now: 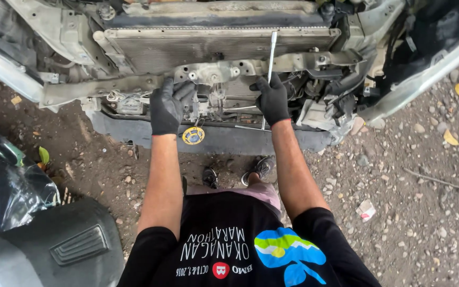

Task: The person uses a wrench to loosen and remove bolts from the front metal frame of a car. They manipulate the frame and radiator area, occasionally reaching into the engine bay to adjust components.

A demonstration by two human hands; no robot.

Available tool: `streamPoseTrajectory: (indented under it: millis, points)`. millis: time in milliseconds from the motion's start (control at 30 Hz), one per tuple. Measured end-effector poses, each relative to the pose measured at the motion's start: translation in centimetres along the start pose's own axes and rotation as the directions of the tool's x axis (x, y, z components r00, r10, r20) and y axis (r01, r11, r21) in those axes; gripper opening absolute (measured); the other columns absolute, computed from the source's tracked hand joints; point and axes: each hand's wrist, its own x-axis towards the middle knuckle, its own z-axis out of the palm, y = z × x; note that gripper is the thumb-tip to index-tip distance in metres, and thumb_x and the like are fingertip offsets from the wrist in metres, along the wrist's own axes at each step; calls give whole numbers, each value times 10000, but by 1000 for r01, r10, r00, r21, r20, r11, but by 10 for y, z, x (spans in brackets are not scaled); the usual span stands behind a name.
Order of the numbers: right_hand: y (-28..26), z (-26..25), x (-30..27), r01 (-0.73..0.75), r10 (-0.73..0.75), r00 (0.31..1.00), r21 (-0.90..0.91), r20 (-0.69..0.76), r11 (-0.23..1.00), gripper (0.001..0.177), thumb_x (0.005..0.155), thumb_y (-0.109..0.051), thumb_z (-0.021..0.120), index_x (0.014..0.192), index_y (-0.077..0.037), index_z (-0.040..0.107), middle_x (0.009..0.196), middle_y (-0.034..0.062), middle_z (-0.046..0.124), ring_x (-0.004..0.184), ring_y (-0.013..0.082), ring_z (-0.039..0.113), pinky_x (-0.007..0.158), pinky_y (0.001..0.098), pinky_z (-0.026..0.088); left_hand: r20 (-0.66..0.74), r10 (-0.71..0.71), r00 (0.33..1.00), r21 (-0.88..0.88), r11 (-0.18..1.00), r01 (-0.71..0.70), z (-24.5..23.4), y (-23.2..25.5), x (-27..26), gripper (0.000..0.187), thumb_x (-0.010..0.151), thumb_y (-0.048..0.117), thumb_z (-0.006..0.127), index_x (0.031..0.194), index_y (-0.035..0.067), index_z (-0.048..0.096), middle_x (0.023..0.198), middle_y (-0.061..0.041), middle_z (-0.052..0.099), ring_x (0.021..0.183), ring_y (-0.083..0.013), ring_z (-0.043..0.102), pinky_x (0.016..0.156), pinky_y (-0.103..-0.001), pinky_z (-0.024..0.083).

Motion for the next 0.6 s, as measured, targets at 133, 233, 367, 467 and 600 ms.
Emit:
streamPoseTrajectory:
  millis: [133, 233, 367, 467, 600]
  points:
    - [3, 5, 9, 7, -7, 1000, -13, 18, 1000, 152, 1057, -220, 614, 1075, -69, 633, 845, 85, 745, 425, 80, 475, 391, 251, 351, 6, 33, 999, 358, 933, -33, 24, 15, -28, 437, 969, 336, 660, 1227, 4, 542, 1254, -235, 669, 1167, -389, 680, 1040, -548, 551]
    - [5, 7, 6, -29, 30, 998, -8, 64, 1000, 240, 1072, -314, 582, 1065, -74, 596, 849, 99, 744, 409, 85, 469, 378, 247, 337, 71, 54, 996, 528, 845, -83, 31, 5, -34, 484, 907, 359, 745, 1209, 54, 520, 1272, -216, 672, 1186, -357, 681, 1048, -504, 548]
    - [3, 14, 3, -29, 27, 991, 12, 132, 999, 339, 1073, -421, 523, 1126, -87, 544, 866, 111, 746, 398, 83, 462, 373, 242, 335, 216, 175, 961, 862, 429, -272, 12, -34, -10, 371, 927, 301, 766, 1137, 42, 602, 1176, -179, 713, 1136, -299, 690, 1013, -437, 560]
    - [8, 15, 7, -49, 47, 992, 10, 120, 999, 369, 1077, -441, 491, 1152, -85, 556, 877, 114, 748, 398, 86, 466, 377, 247, 338, 334, 341, 879, 931, 29, -364, 23, -36, -9, 269, 936, 212, 773, 1076, 15, 654, 1098, -157, 703, 1039, -289, 681, 933, -414, 549]
    - [65, -1, 28, 26, -21, 991, -37, 132, 999, 493, 1139, -481, 420, 1112, -55, 667, 741, 94, 634, 412, 86, 439, 410, 253, 331, 344, 346, 873, 821, 341, -458, -50, -70, 34, 212, 951, 145, 731, 1108, 26, 651, 1077, -108, 696, 997, -257, 671, 917, -397, 544]
